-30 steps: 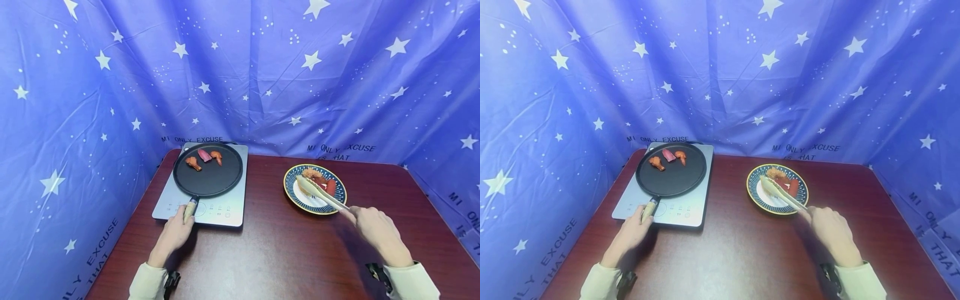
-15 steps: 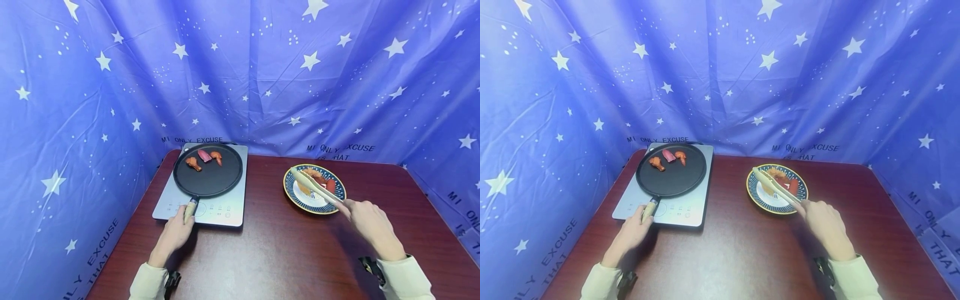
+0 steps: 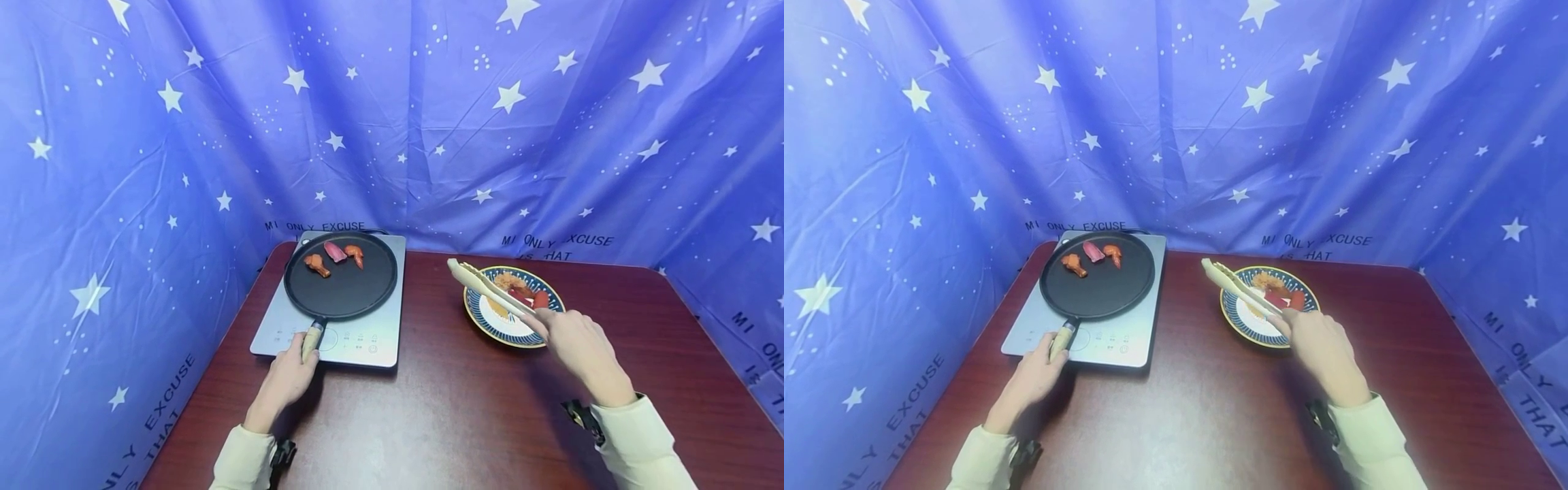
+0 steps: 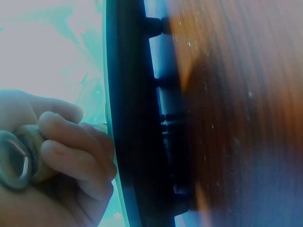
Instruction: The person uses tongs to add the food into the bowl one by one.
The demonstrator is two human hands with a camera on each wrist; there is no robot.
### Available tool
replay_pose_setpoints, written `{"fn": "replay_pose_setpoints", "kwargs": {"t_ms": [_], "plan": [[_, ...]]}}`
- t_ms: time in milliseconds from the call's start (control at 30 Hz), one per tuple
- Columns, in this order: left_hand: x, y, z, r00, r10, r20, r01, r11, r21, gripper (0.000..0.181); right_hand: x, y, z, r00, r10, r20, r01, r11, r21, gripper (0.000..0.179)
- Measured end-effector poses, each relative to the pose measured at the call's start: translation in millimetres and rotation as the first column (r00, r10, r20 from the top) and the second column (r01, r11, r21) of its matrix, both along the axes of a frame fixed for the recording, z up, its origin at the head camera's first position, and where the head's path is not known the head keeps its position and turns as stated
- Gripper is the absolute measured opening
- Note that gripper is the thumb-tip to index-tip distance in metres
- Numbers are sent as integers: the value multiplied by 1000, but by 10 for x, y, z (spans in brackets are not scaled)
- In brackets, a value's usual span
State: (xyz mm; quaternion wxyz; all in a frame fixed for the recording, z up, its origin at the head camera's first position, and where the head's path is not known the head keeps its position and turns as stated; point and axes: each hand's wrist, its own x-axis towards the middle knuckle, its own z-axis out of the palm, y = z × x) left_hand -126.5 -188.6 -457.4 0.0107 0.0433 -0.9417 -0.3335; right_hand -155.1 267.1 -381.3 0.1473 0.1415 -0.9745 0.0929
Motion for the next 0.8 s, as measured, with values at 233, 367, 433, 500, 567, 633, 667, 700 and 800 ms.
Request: {"fn": "replay_pose_setpoints", "kwargs": {"t_ms": [233,367,433,500,567,633,667,700,800], "plan": [[-13,-2,5,1000,0,2,0,1000,-2,39,-87,-222,51,999,30,-34,-29,1000,11,27],[-11,-4,3,1000,-2,-2,2,1000,0,40,-134,-346,65,990,88,-106,-85,996,32,25],[-11,-5,2,1000,-3,-3,3,1000,2,40,-159,-404,67,987,108,-117,-104,994,39,27],[-10,-6,0,1000,-3,-3,3,1000,1,40,-187,-459,63,985,121,-119,-117,992,42,28],[-9,-7,-2,1000,-2,-3,2,1000,0,40,-211,-513,56,985,128,-119,-124,991,45,27],[-7,-9,-6,1000,-1,-3,1,1000,-2,40,-234,-566,44,982,139,-128,-134,990,50,28],[-7,-9,-8,1000,0,-2,0,1000,-4,41,-244,-592,39,980,144,-137,-138,989,53,28],[-5,-9,-9,1000,0,0,0,1000,-4,41,-253,-617,35,978,149,-145,-143,988,56,29],[2,-9,-10,1000,3,6,-3,1000,-2,41,-274,-687,30,976,161,-144,-155,986,54,32]]}}
